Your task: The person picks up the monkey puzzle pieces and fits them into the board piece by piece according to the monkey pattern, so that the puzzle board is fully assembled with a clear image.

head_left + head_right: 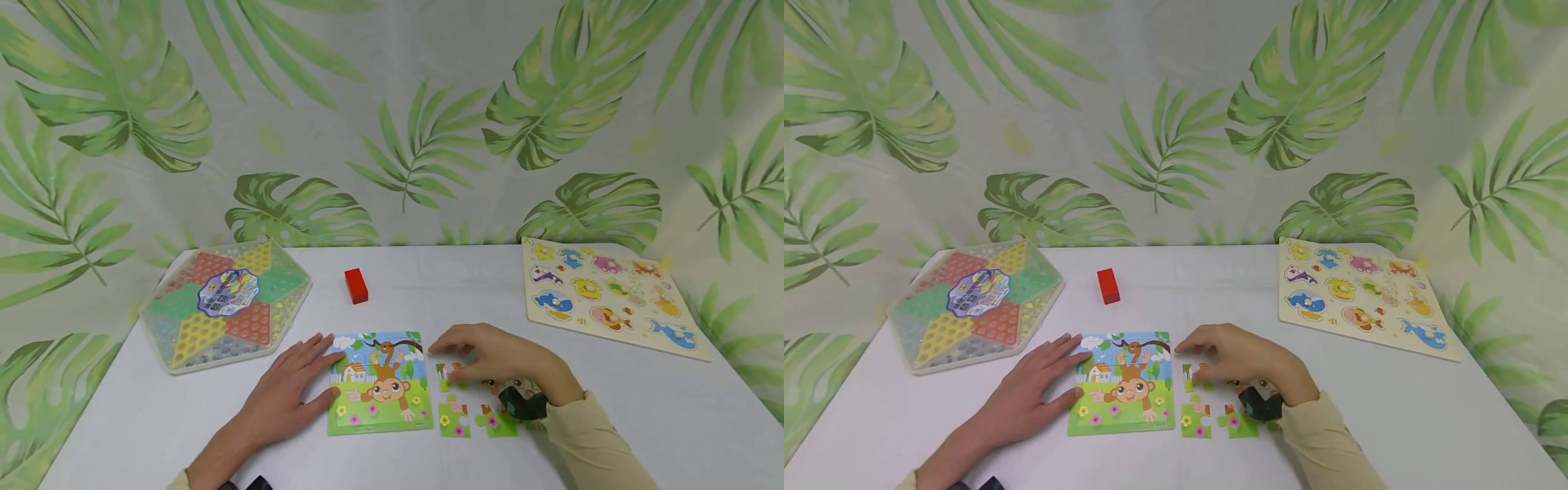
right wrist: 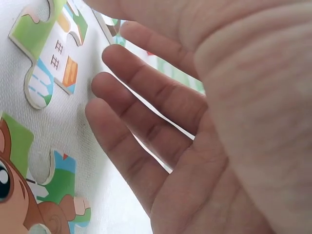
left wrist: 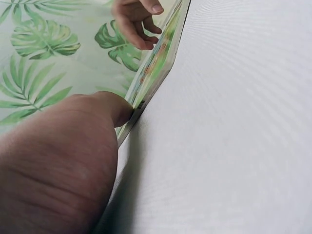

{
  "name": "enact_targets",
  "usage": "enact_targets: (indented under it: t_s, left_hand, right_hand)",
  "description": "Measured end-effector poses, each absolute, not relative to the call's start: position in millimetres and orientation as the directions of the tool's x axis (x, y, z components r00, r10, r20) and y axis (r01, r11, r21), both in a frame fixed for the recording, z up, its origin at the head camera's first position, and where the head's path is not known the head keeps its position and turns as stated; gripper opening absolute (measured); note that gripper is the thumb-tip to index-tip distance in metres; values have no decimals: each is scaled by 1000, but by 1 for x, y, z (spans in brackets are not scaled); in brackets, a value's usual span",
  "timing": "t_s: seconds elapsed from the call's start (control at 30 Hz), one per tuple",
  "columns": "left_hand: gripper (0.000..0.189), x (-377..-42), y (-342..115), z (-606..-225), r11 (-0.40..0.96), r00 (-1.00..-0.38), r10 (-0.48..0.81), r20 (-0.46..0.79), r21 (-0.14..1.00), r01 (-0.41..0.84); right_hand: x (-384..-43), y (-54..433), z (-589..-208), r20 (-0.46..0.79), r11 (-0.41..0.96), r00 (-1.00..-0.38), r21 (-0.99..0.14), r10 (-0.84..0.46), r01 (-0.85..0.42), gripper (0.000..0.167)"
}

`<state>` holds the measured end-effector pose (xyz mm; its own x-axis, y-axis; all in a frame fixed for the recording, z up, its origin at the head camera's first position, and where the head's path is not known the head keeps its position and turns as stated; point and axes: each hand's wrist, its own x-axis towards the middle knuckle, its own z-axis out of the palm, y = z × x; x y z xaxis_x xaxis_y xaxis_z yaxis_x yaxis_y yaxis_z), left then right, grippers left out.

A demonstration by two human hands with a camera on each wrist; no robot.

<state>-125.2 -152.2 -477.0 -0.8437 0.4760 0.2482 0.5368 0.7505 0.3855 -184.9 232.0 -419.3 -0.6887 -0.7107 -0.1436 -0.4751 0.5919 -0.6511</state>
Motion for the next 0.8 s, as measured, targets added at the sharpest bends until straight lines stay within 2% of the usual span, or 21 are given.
enact_targets:
  t_s: [0.6, 0.8]
  left_hand:
    - [55, -127, -153, -477, 751, -841, 486, 237, 379, 540]
    - [55, -125, -153, -476, 750, -844, 483, 232, 388, 536]
  right_hand:
    - [-183, 237, -425, -133, 572, -665, -649, -735, -502, 46]
    - [-183, 242, -424, -153, 595, -689, -653, -709, -467, 45]
